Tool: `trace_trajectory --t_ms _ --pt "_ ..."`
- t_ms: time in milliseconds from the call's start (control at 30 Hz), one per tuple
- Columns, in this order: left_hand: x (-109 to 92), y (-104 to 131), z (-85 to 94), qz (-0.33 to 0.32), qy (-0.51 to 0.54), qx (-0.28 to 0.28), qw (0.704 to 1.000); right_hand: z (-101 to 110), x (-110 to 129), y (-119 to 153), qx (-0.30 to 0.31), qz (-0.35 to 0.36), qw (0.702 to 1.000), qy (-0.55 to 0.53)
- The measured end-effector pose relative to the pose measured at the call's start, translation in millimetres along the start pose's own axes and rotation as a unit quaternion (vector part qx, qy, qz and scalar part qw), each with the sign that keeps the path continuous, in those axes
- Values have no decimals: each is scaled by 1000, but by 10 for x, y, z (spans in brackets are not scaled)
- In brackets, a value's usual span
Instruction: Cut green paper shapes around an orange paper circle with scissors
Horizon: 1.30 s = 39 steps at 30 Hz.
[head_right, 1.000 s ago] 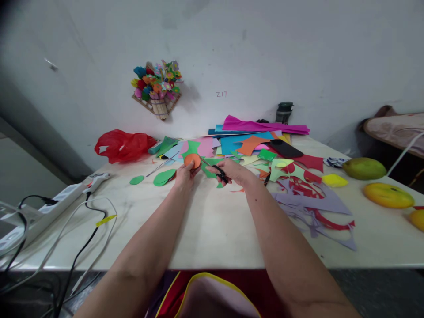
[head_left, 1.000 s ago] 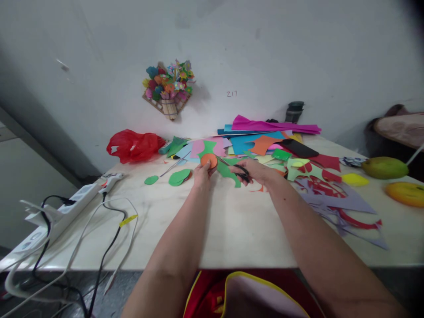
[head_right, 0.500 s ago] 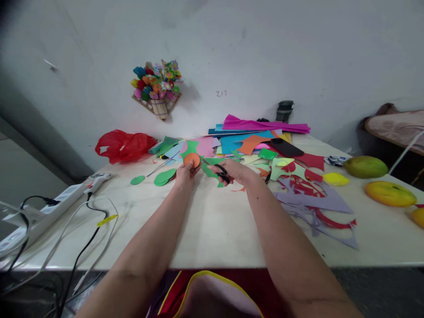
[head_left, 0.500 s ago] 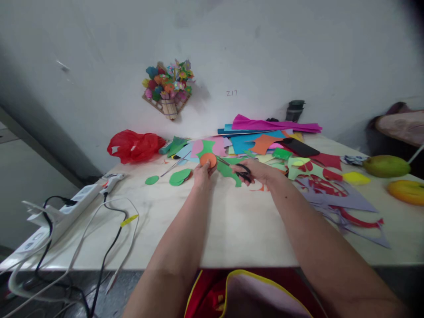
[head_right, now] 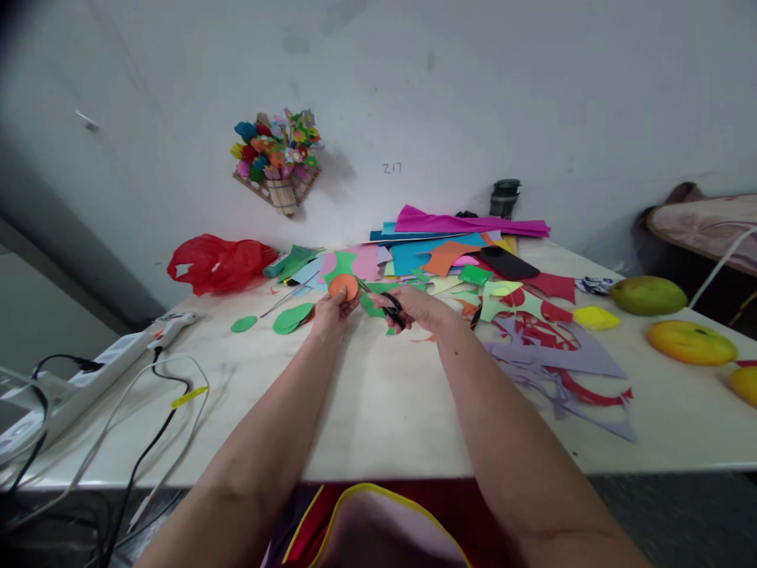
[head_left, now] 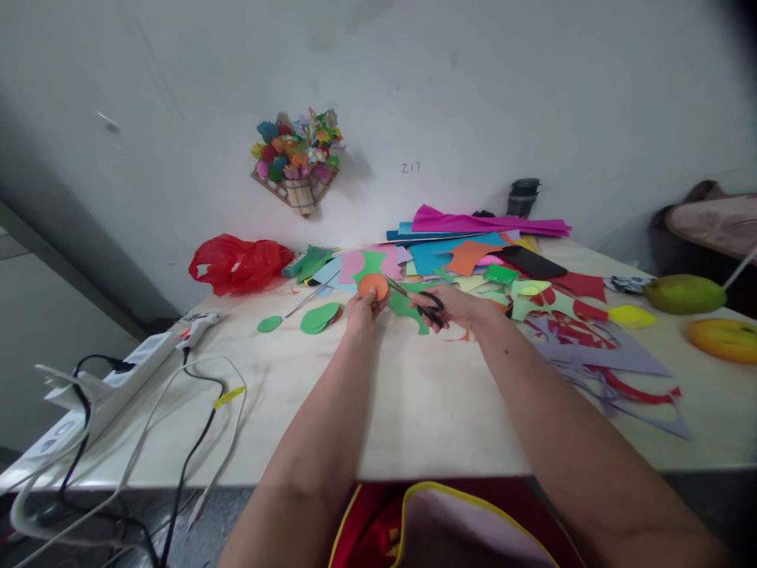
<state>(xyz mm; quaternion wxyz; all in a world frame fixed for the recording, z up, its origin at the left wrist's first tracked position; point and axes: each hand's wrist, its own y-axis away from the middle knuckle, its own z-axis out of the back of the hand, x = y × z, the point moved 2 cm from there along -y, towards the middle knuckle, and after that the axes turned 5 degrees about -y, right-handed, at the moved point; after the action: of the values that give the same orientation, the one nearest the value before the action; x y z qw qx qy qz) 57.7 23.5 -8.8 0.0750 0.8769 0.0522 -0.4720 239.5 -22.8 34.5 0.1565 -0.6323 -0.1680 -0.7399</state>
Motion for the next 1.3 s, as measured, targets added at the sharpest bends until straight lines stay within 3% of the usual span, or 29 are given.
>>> trace_trajectory --t_ms 233,533,1300 --pt "-24 70 -67 20 -16 5 1000 -41 -2 -9 -9 1 1000 -3" --pt "-21 167 -164 32 -20 30 999 -119 -43 -81 -77 1 997 0" --pt "19 175 -185 34 -40 29 998 -174 -64 -120 -123 11 992 -11"
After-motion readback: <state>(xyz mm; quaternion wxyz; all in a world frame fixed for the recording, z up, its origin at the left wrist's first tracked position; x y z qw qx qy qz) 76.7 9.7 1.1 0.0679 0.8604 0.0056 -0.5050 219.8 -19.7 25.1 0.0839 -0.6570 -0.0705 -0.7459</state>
